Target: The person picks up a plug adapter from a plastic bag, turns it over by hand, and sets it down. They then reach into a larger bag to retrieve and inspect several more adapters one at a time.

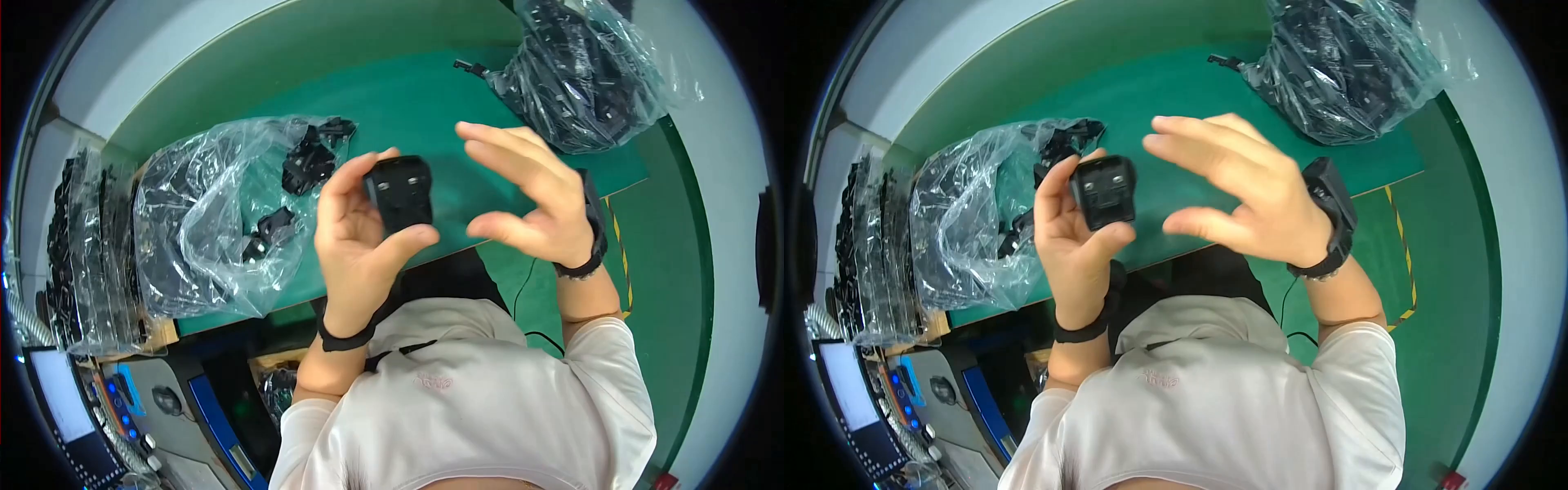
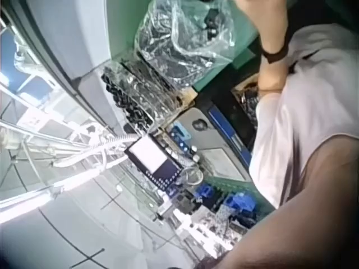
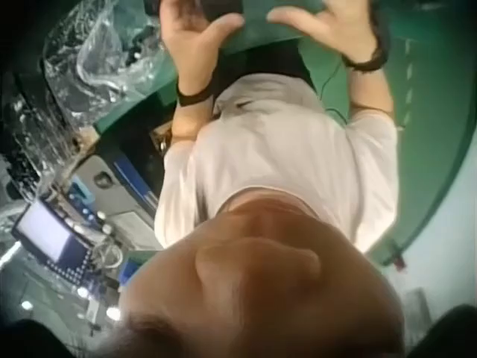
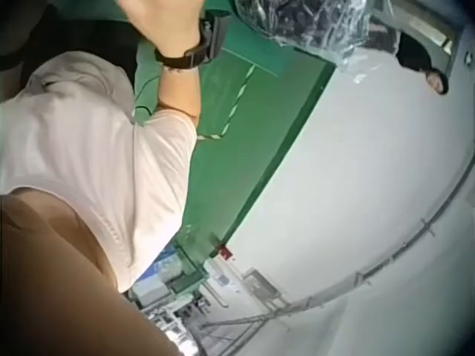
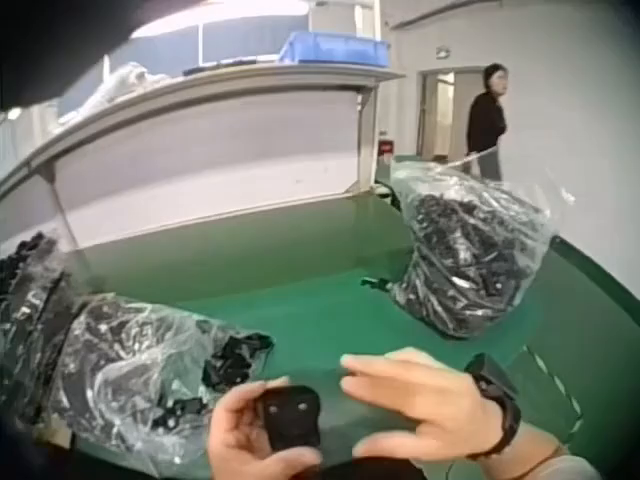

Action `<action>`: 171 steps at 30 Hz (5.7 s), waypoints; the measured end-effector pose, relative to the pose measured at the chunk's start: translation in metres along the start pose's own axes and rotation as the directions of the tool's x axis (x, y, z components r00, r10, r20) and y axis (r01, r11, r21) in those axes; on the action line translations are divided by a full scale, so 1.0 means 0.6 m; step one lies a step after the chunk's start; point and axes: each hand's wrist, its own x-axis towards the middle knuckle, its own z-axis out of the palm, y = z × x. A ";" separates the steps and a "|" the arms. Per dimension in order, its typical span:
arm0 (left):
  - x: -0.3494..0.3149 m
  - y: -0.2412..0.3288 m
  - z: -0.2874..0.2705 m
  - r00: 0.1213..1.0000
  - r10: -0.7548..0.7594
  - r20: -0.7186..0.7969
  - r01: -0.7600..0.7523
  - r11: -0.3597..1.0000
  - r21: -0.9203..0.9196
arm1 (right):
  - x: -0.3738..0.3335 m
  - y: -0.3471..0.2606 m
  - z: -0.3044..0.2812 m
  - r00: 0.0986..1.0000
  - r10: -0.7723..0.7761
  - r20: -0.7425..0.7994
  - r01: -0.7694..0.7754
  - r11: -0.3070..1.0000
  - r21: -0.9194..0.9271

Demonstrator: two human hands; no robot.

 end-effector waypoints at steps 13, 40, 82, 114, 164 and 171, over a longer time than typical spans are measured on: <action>0.002 0.001 0.004 0.981 0.176 0.080 -0.186 0.749 0.636 | 0.006 -0.006 0.080 0.922 0.373 0.107 -0.344 0.659 0.668; 0.014 0.011 0.005 0.931 0.277 0.239 -0.366 0.730 0.577 | -0.017 -0.007 0.031 0.988 0.085 -0.127 -0.063 0.984 0.167; -0.038 0.050 0.007 0.728 0.387 0.566 -0.364 0.918 -0.159 | -0.055 -0.009 -0.097 0.860 -0.036 -0.510 -0.023 0.994 -0.110; -0.076 0.190 0.019 0.332 0.122 0.935 0.245 0.947 -0.210 | 0.133 0.022 0.158 0.962 -0.004 0.274 -0.064 0.970 0.236; -0.044 -0.015 -0.110 0.859 -0.448 -0.246 0.207 0.745 -0.634 | 0.203 0.052 0.305 0.844 -0.534 -0.034 0.532 0.830 0.166; 0.006 0.008 -0.051 0.897 -0.409 -0.165 0.211 0.726 -0.654 | 0.148 0.042 0.247 0.981 -0.032 -0.191 0.128 0.845 0.518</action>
